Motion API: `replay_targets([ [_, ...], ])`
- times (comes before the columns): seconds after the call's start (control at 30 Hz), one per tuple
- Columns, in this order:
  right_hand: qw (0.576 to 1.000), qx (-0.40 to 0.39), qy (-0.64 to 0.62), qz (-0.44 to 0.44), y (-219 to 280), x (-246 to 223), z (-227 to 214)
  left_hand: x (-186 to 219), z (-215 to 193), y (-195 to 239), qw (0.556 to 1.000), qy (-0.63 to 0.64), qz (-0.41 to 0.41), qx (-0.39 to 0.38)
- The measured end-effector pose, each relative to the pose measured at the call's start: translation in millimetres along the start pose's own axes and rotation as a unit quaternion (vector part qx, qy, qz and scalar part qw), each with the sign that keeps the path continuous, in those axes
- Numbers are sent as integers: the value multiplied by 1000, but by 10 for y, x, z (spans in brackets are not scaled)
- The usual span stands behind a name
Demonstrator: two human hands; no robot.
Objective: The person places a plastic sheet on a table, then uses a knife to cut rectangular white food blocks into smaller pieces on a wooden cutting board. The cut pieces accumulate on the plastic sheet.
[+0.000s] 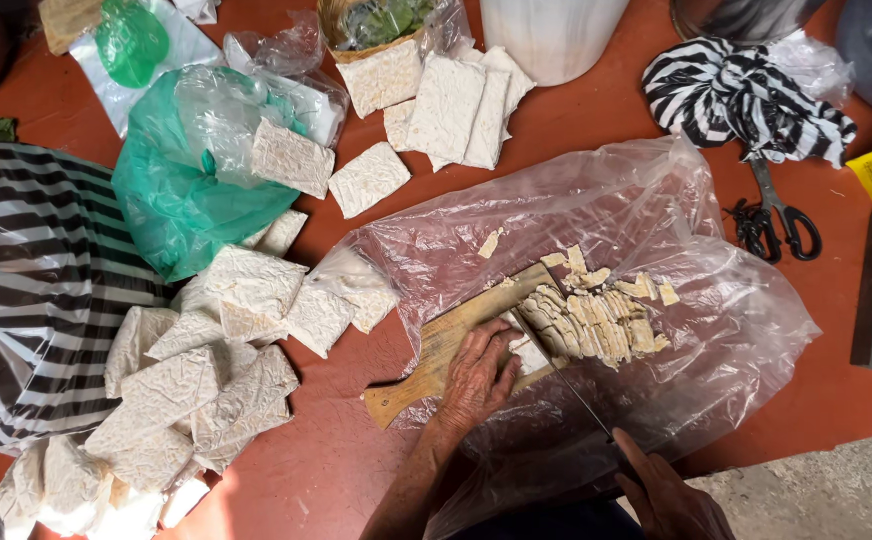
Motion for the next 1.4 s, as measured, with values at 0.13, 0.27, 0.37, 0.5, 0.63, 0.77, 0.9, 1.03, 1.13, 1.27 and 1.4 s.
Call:
replay_targets([
  [0.13, 999, -25, 24, -12, -63, -38, 8, 53, -11, 16, 999, 23, -2, 28],
  [0.27, 997, -3, 72, -21, -391, -344, 29, 43, -19, 15, 999, 16, -3, 38],
  [0.37, 997, 27, 21, -70, -830, -621, 34, 52, -2, 22, 999, 11, -4, 39],
  [0.5, 984, 40, -73, -155, -802, -648, -147, 75, 4, 32, 999, -1, -4, 49],
  [0.63, 985, 66, -65, -144, -230, -355, -231, 42, 26, 66, 999, 0, -8, 43],
  [0.77, 994, 56, -1, -92, -38, -224, -163, 22, 48, 28, 999, -7, -8, 39],
  [0.9, 996, 20, -2, -85, -497, -535, -26, 8, 82, 35, 1000, -7, -19, 23],
  [1.03, 995, -90, 45, 14, -961, -683, 78, 39, 73, 23, 999, -7, -12, 37],
  [1.13, 981, 58, -101, -156, -698, -738, -178, 36, 59, 14, 999, -9, -19, 33],
  [1.27, 984, 90, -77, -133, -105, -468, -263, 51, 59, 39, 999, -7, -16, 41],
  [1.4, 985, 109, -53, -120, -162, -602, -241, 34, 55, 11, 999, -12, -17, 38],
])
Point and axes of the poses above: each hand's wrist, its own y-axis away from the middle knuckle, its own z-axis out of the palm, x = y × z, the point moved 5 cm from there along -y, towards the middle knuckle, and after that the axes turned 3 degrees about -y, right-handed, at the moved point
